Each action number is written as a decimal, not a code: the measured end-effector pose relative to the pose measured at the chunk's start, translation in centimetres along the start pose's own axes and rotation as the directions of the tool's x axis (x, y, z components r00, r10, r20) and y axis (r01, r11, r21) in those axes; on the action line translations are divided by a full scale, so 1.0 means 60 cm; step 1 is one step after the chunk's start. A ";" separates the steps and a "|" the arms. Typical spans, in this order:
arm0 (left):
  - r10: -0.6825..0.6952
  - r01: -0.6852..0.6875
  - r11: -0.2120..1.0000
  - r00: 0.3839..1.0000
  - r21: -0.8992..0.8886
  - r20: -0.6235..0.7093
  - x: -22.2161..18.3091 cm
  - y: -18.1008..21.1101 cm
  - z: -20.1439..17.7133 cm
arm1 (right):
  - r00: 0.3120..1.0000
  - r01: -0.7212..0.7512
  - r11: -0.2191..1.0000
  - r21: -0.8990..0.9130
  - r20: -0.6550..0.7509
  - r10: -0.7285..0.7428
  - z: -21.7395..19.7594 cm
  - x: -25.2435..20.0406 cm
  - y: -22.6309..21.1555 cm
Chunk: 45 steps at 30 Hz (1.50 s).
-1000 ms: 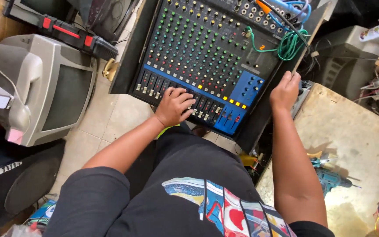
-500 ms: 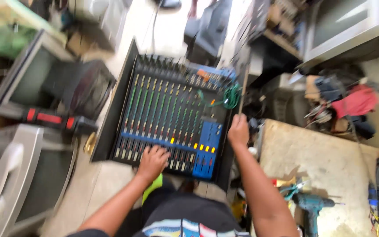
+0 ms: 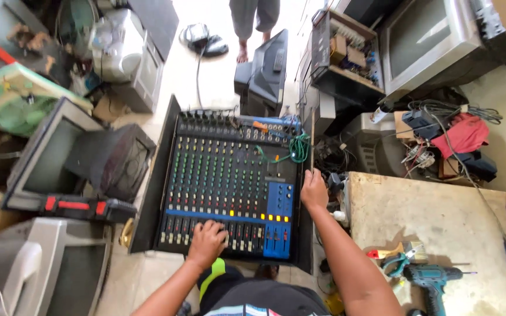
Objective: A person is seen repairing an audio mixer in a workshop. They start by adjusting the faders and knobs on the control panel, then they use a hand tool to trim or adjust the side frame of the device.
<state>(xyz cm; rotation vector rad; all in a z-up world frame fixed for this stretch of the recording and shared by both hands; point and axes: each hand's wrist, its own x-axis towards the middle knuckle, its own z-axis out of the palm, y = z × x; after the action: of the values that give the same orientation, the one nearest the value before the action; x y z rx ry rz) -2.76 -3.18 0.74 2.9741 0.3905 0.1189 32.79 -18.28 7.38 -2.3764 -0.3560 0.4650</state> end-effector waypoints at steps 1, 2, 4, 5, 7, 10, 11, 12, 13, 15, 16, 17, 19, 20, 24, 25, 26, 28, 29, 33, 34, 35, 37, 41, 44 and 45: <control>0.003 -0.003 1.000 1.000 0.000 -0.012 0.000 0.000 0.000 | 1.000 0.004 1.000 -0.024 -0.008 -0.004 0.001 0.004 0.004; 0.006 -0.006 1.000 1.000 0.000 -0.024 0.001 0.000 0.001 | 1.000 0.007 0.999 -0.048 -0.015 -0.008 0.003 0.008 0.008; 0.012 -0.012 1.000 1.000 -0.005 -0.006 0.009 -0.007 0.003 | 0.999 0.006 0.999 -0.043 -0.031 -0.007 0.002 0.014 0.005; -0.002 0.003 1.000 1.000 -0.023 0.028 -0.002 -0.003 0.007 | 1.000 0.000 0.999 -0.053 -0.022 -0.001 0.006 0.006 0.012; 0.010 -0.010 1.000 1.000 -0.017 0.001 0.003 -0.007 0.013 | 1.000 -0.008 0.999 -0.041 -0.008 0.008 0.001 0.005 0.008; 0.008 -0.008 1.000 1.000 -0.026 -0.020 0.006 -0.004 0.005 | 1.000 -0.001 0.999 -0.042 0.000 0.001 0.005 0.006 0.012; 0.001 -0.002 0.999 1.000 -0.037 -0.016 0.006 -0.002 -0.002 | 1.000 0.012 0.999 -0.048 -0.015 -0.013 0.008 0.006 0.015; 0.001 -0.001 0.999 1.000 -0.041 -0.006 0.013 -0.004 -0.003 | 1.000 0.003 0.999 -0.050 -0.009 -0.004 0.009 0.014 0.014; -0.005 0.004 0.999 1.000 -0.038 -0.011 0.012 -0.003 -0.003 | 1.000 0.023 0.999 -0.038 -0.020 -0.024 0.012 0.015 0.020; -0.005 0.005 0.999 1.000 -0.041 0.002 0.009 -0.003 0.004 | 0.999 0.023 0.999 -0.028 -0.024 -0.024 0.011 0.006 0.024; 0.009 -0.009 1.000 1.000 0.020 -0.020 0.007 -0.005 0.009 | 0.997 0.080 0.997 -0.022 -0.021 -0.080 0.005 -0.003 0.021; 0.026 -0.022 0.996 0.999 0.082 -0.047 0.008 -0.007 0.014 | 0.990 0.140 0.990 -0.015 -0.020 -0.140 -0.002 -0.008 0.016; 0.022 -0.019 0.997 0.998 0.072 -0.053 0.007 -0.003 0.010 | 0.992 0.124 0.992 -0.020 -0.022 -0.124 0.003 -0.006 0.024; 0.013 -0.008 0.998 0.997 0.068 -0.072 0.008 -0.002 0.007 | 0.992 0.124 0.992 -0.024 -0.028 -0.125 0.006 -0.003 0.025; 0.013 -0.007 0.997 0.997 0.075 -0.078 0.008 -0.005 0.013 | 0.991 0.127 0.991 -0.033 -0.028 -0.128 0.006 0.000 0.028; 0.016 -0.010 0.997 0.997 0.073 -0.077 0.009 -0.005 0.010 | 0.992 0.124 0.992 -0.027 -0.027 -0.125 0.006 -0.001 0.027; 0.019 -0.014 0.997 0.997 0.071 -0.076 0.009 -0.004 0.008 | 0.992 0.122 0.992 -0.022 -0.025 -0.123 0.005 -0.001 0.026; 0.018 -0.013 0.997 0.997 0.070 -0.074 0.009 -0.005 0.008 | 0.994 0.102 0.994 -0.028 -0.023 -0.103 0.007 0.003 0.026; 0.017 -0.013 0.998 0.998 0.066 -0.068 0.009 -0.005 0.008 | 0.997 0.079 0.996 -0.036 -0.018 -0.079 0.007 0.004 0.026; 0.009 -0.003 0.996 0.998 0.087 -0.062 0.011 -0.007 0.006 | 0.998 0.061 0.998 -0.016 -0.015 -0.062 -0.007 -0.005 0.007; 0.001 0.003 0.997 0.998 0.074 -0.058 0.013 -0.011 0.008 | 1.000 0.030 0.999 -0.025 0.001 -0.030 -0.006 -0.001 0.006; -0.005 0.008 0.998 0.999 0.059 -0.050 0.009 -0.012 0.012 | 1.000 -0.006 0.999 -0.037 0.020 0.006 -0.004 -0.001 0.010; -0.021 0.025 0.999 0.990 0.025 -0.138 0.031 -0.030 -0.022 | 1.000 -0.016 1.000 -0.020 0.025 0.016 -0.007 -0.005 0.009; -0.173 0.243 0.968 0.820 0.059 -0.546 0.089 -0.141 -0.100 | 0.809 0.268 0.892 -0.363 -0.417 -0.413 0.030 0.000 0.039; -0.281 0.582 0.781 0.648 0.224 -0.708 0.113 -0.248 -0.151 | 0.563 0.726 0.601 -0.334 -0.214 -0.798 -0.005 -0.045 -0.059; -0.279 0.583 0.783 0.642 0.218 -0.714 0.115 -0.289 -0.140 | 0.557 0.727 0.597 -0.340 -0.217 -0.802 -0.005 -0.070 -0.080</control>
<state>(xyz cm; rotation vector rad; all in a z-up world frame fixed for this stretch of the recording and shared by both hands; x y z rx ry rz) -1.30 16.26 6.87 3.0135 1.3979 1.1840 28.52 -16.53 11.81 -2.1407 -1.2642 -0.4453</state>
